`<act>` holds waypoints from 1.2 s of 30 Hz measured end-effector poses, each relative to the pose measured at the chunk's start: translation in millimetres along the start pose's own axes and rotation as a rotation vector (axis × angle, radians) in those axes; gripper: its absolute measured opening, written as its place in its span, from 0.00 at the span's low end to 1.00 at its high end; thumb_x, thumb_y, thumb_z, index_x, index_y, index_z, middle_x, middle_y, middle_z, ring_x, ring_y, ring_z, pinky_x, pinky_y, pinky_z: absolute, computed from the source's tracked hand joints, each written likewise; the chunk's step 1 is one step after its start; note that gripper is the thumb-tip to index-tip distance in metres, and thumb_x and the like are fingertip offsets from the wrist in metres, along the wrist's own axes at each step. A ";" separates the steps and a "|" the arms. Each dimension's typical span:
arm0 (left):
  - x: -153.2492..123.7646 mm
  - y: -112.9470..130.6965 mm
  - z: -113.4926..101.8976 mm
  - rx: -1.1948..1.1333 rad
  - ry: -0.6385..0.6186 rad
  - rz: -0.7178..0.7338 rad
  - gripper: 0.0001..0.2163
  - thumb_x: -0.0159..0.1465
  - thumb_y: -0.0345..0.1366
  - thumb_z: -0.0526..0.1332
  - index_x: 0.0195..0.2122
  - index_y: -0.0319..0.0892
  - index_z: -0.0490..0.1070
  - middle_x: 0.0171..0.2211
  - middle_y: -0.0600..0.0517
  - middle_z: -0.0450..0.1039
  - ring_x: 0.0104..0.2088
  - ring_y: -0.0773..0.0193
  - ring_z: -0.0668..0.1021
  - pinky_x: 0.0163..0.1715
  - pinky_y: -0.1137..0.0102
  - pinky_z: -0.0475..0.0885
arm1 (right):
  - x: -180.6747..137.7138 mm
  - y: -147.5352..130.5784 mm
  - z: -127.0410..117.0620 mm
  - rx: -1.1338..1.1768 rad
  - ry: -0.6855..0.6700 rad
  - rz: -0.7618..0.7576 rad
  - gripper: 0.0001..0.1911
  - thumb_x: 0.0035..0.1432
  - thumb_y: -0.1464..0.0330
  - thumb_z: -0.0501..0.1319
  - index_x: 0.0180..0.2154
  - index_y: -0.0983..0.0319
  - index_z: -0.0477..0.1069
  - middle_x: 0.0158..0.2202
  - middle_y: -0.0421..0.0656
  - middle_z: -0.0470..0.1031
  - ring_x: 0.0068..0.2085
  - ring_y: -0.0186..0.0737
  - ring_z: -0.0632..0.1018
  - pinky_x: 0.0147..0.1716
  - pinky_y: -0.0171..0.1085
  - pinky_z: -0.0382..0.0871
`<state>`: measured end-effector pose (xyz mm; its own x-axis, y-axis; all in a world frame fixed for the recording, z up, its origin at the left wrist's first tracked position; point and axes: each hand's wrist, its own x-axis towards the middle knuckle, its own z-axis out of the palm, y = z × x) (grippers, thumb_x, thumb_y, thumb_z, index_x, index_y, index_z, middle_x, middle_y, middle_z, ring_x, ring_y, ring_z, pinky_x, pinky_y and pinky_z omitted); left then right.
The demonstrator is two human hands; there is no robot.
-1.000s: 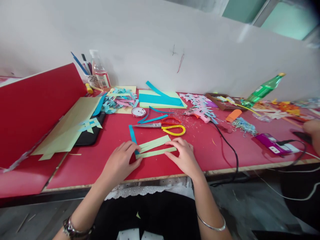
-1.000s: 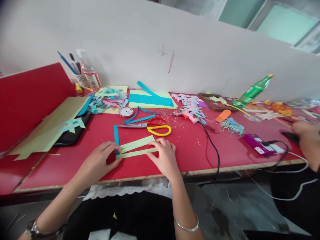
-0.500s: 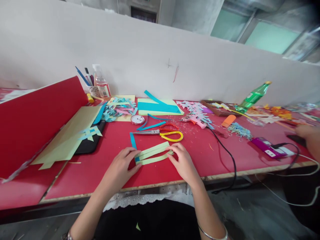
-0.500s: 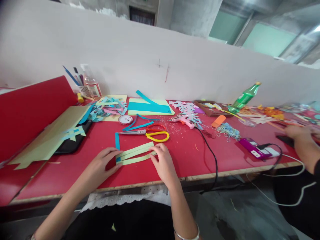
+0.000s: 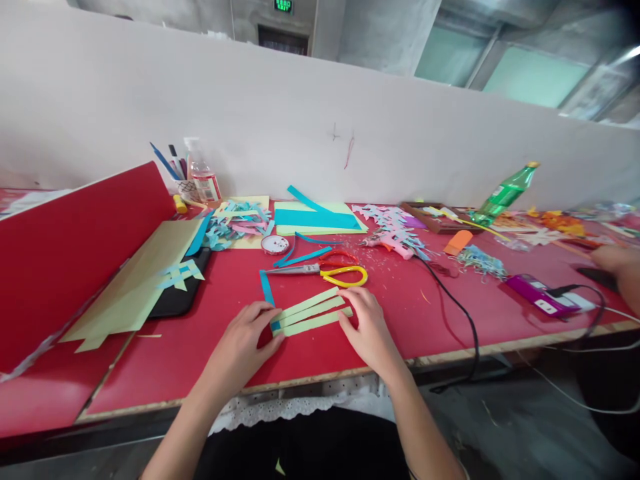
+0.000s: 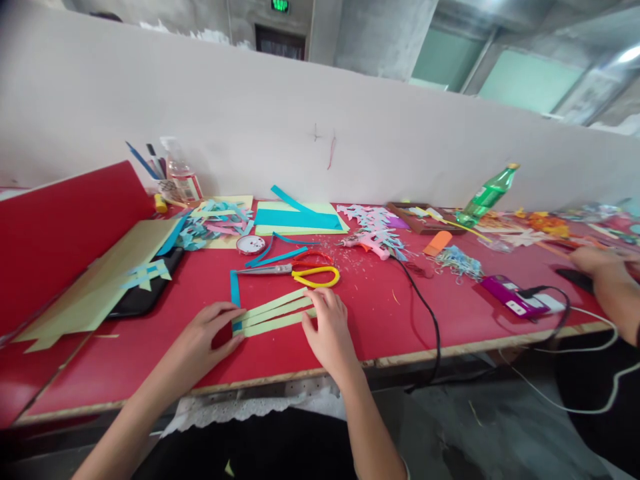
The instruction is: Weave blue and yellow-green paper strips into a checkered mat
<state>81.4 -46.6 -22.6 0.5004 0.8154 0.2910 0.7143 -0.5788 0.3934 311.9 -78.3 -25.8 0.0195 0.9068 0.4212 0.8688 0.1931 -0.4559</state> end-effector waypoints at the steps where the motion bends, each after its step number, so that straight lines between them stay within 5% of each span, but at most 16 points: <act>1: -0.1 0.5 -0.3 -0.001 -0.006 -0.003 0.16 0.59 0.40 0.52 0.47 0.41 0.66 0.45 0.44 0.65 0.45 0.57 0.70 0.44 0.63 0.68 | -0.3 -0.2 -0.2 -0.013 -0.005 -0.001 0.16 0.54 0.71 0.51 0.46 0.60 0.62 0.44 0.48 0.64 0.48 0.44 0.66 0.46 0.45 0.61; 15: -1.1 -2.7 5.1 0.010 -0.008 -0.066 0.18 0.59 0.43 0.52 0.50 0.43 0.63 0.47 0.45 0.65 0.47 0.55 0.69 0.45 0.61 0.67 | 3.0 -13.4 -0.5 -0.221 -0.158 -0.011 0.20 0.58 0.71 0.45 0.53 0.55 0.56 0.57 0.45 0.56 0.58 0.43 0.57 0.53 0.58 0.42; 29: 0.7 -6.2 5.7 0.005 0.012 -0.026 0.18 0.59 0.43 0.53 0.49 0.44 0.63 0.46 0.46 0.66 0.44 0.56 0.71 0.42 0.64 0.70 | 4.3 -17.1 -4.4 -0.223 -0.206 -0.025 0.22 0.59 0.69 0.44 0.56 0.54 0.52 0.59 0.44 0.54 0.59 0.43 0.55 0.53 0.60 0.41; 36: -6.8 -2.4 1.7 0.052 0.126 -0.062 0.19 0.59 0.43 0.52 0.50 0.43 0.60 0.46 0.44 0.64 0.45 0.55 0.69 0.43 0.60 0.68 | 1.1 -16.6 -8.0 -0.231 -0.229 -0.090 0.23 0.60 0.69 0.44 0.57 0.53 0.49 0.60 0.43 0.51 0.60 0.43 0.53 0.53 0.61 0.40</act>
<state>77.0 -50.8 -27.0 0.3910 0.8400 0.3761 0.7682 -0.5230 0.3693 301.4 -83.5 -11.5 -0.1515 0.9555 0.2530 0.9516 0.2102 -0.2241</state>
